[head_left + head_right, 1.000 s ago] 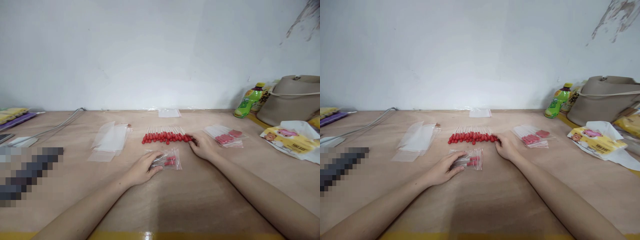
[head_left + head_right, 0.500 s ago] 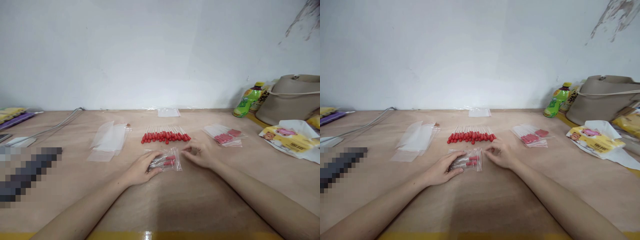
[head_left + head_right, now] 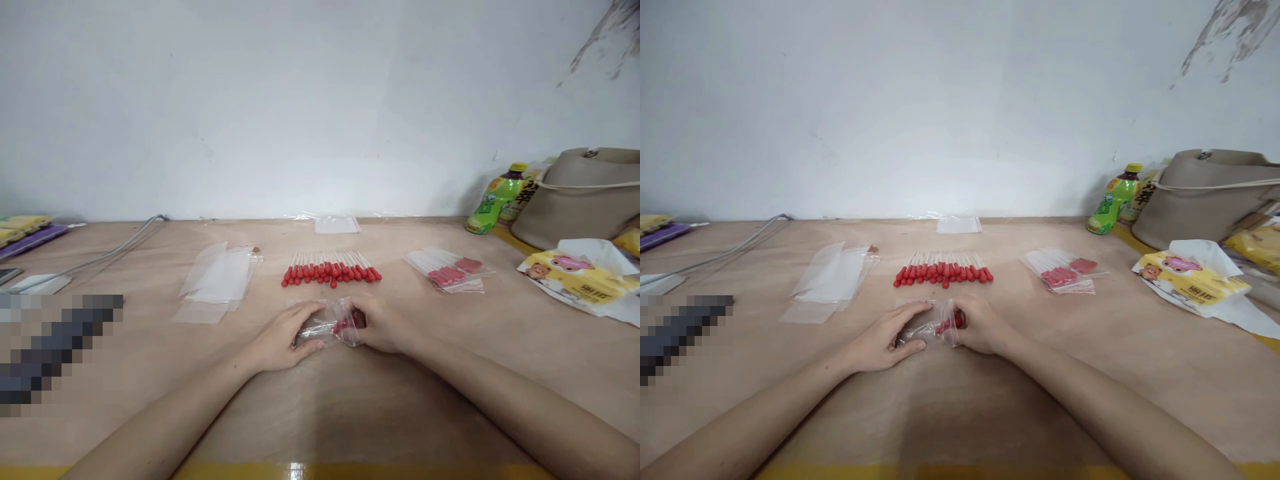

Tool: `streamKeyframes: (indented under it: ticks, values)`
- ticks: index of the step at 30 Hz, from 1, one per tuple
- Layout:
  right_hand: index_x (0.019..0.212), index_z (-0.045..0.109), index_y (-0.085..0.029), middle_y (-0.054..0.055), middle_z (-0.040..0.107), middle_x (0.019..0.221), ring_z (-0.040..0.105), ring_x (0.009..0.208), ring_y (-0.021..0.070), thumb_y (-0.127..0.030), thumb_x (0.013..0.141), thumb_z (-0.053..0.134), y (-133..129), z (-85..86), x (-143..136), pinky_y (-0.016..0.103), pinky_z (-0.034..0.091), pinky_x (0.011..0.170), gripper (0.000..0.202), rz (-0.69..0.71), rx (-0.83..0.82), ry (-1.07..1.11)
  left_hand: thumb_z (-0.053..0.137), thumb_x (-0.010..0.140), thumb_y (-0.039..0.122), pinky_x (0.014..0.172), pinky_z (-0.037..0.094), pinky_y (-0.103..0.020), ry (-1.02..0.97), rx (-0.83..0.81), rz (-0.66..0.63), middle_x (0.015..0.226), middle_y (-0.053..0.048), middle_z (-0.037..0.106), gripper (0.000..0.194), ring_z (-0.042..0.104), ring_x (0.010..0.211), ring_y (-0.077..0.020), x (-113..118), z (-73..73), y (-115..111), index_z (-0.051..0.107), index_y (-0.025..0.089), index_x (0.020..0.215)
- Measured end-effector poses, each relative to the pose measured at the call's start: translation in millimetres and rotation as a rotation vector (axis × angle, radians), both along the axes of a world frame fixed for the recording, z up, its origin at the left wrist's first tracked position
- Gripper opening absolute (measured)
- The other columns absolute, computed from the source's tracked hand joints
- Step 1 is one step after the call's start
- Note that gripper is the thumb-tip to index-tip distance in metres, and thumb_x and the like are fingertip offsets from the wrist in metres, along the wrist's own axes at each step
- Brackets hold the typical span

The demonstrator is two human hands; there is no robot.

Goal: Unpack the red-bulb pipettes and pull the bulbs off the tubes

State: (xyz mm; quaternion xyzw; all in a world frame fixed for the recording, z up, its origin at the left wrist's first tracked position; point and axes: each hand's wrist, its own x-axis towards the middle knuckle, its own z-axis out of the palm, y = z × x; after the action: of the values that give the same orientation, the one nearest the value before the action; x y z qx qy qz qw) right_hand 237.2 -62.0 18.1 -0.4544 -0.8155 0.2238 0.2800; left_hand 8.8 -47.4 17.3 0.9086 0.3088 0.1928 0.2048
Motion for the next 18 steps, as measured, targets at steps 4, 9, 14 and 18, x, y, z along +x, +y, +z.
streamKeyframes:
  ticks: [4,9,14,18]
  values:
    - [0.076,0.057,-0.016,-0.002,0.059,0.068,0.052,0.058,0.0090,-0.026,0.071,0.063,2,-1.4,9,0.021,0.040,0.052,0.013,0.048,-0.178,0.149,0.052,0.082,0.040,0.098,0.038,-0.042,0.005,0.001,0.001,0.129,-0.009,0.045,0.055,0.044,0.117,-0.0236,0,0.7,-1,0.033,0.021,0.130]
    - [0.082,0.057,-0.014,0.005,0.066,0.082,0.062,0.075,0.0142,-0.032,0.067,0.068,12,4.1,32,0.027,0.049,0.068,0.026,0.126,-0.413,0.462,0.051,0.082,0.040,0.098,0.038,-0.040,0.016,0.018,-0.003,0.129,-0.009,0.045,0.053,0.044,0.117,-0.0225,-1,0.0,0,0.033,0.020,0.128]
    - [0.099,0.059,-0.015,0.007,0.067,0.084,0.063,0.074,0.0152,-0.041,0.071,0.065,24,33.7,71,0.029,0.050,0.068,0.039,-0.065,-0.316,0.477,0.051,0.082,0.040,0.098,0.038,-0.043,0.004,0.028,-0.006,0.129,-0.010,0.045,0.053,0.044,0.117,-0.0238,-1,-1.0,1,0.033,0.022,0.129]
    - [0.105,0.058,-0.021,0.007,0.067,0.092,0.064,0.079,0.0168,-0.042,0.076,0.059,37,47.1,93,0.031,0.050,0.071,0.036,-0.273,-0.011,0.592,0.052,0.082,0.040,0.097,0.038,-0.041,-0.004,0.026,-0.012,0.128,-0.009,0.046,0.053,0.045,0.116,-0.0234,0,-0.7,1,0.034,0.022,0.129]
